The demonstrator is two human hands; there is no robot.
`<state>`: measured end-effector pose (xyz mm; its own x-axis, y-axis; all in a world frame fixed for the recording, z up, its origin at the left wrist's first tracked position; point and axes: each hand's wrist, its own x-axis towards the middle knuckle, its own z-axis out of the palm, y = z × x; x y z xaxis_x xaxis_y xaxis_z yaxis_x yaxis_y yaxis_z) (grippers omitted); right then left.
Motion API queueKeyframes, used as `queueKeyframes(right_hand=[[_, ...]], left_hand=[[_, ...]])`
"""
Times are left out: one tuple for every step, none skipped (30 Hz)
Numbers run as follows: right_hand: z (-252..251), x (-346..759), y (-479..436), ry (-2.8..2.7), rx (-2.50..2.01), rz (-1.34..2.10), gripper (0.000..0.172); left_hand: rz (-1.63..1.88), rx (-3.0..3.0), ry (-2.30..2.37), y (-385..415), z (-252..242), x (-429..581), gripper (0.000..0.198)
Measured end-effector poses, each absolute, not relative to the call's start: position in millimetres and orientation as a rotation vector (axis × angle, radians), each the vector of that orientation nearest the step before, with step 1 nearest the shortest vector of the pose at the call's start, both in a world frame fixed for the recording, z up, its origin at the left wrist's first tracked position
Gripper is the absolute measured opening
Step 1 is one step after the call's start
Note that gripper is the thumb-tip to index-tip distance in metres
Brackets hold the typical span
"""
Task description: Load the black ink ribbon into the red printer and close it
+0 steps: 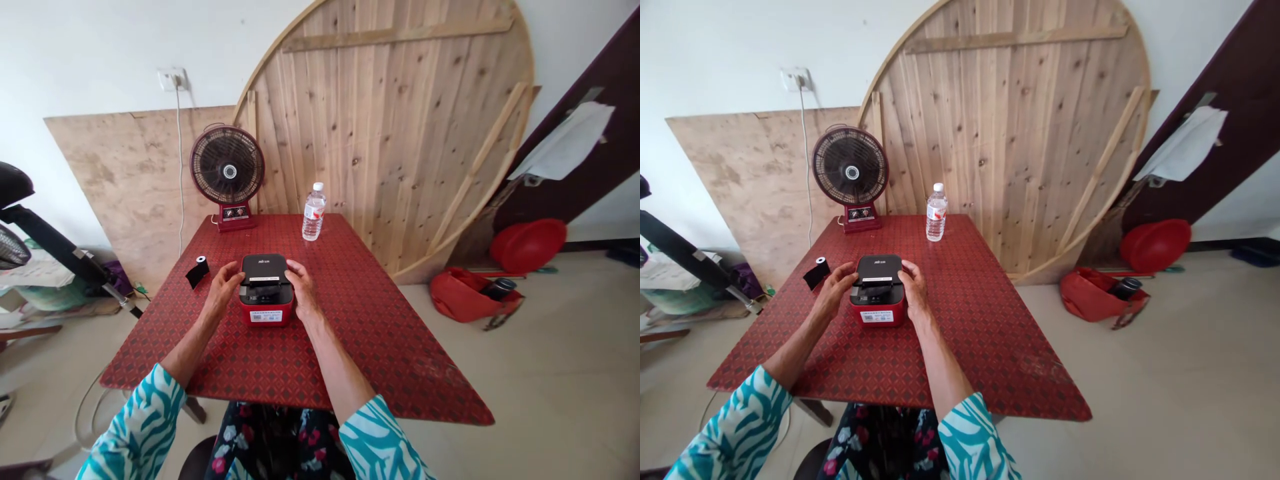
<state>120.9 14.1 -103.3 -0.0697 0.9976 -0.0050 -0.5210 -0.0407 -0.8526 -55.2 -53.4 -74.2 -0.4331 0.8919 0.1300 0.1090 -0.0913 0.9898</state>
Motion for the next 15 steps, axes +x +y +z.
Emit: queueKeyframes(right_hand=[[-103.4, 121.5, 14.1, -0.834, -0.781, 1.486, 0.037], [-103.5, 122.0, 14.1, -0.838, -0.783, 1.488, 0.037], [-103.7, 122.4, 14.1, -0.84, -0.783, 1.489, 0.037], [-104.1, 122.8, 14.0, -0.841, -0.783, 1.49, 0.037], [-104.6, 123.0, 13.9, -0.846, -0.781, 1.49, 0.037], [-105.2, 123.3, 13.7, -0.858, -0.777, 1.488, 0.037], [-105.9, 123.5, 13.4, -0.874, -0.772, 1.483, 0.037], [-106.4, 123.7, 13.1, -0.892, -0.767, 1.477, 0.037], [-106.9, 124.0, 12.6, -0.907, -0.762, 1.469, 0.038], [-107.1, 124.3, 12.0, -0.917, -0.758, 1.463, 0.039], [-107.0, 124.6, 11.5, -0.921, -0.754, 1.46, 0.039], [-106.8, 124.9, 10.8, -0.922, -0.75, 1.462, 0.04], [-106.4, 125.3, 10.2, -0.924, -0.747, 1.466, 0.041], [-106.0, 125.5, 9.6, -0.926, -0.746, 1.468, 0.042], [-105.9, 125.6, 9.0, -0.927, -0.749, 1.466, 0.042]], left_hand=[[1.573, 1.04, 1.521, -49.5, -76.9, -55.5, 0.055], [1.555, 0.99, 1.501, -47.1, -79.0, -55.4, 0.057], [1.538, 0.954, 1.49, -45.9, -80.3, -55.2, 0.058], [1.521, 0.933, 1.487, -45.6, -80.9, -55.1, 0.058], [1.504, 0.923, 1.484, -46.0, -80.8, -55.1, 0.058], [1.49, 0.919, 1.48, -46.8, -80.4, -55.2, 0.057], [1.478, 0.919, 1.469, -47.6, -79.8, -55.3, 0.058], [1.472, 0.919, 1.45, -48.4, -79.1, -55.4, 0.058], [1.471, 0.918, 1.425, -49.0, -78.7, -55.5, 0.059], [1.473, 0.916, 1.398, -49.3, -78.5, -55.4, 0.06], [1.478, 0.913, 1.371, -49.4, -78.8, -55.2, 0.06], [1.484, 0.909, 1.347, -49.4, -79.6, -54.9, 0.061], [1.489, 0.901, 1.328, -49.2, -80.9, -54.4, 0.061], [1.496, 0.886, 1.314, -49.0, -82.7, -53.6, 0.061], [1.504, 0.87, 1.296, -49.0, -84.9, -52.6, 0.062]])
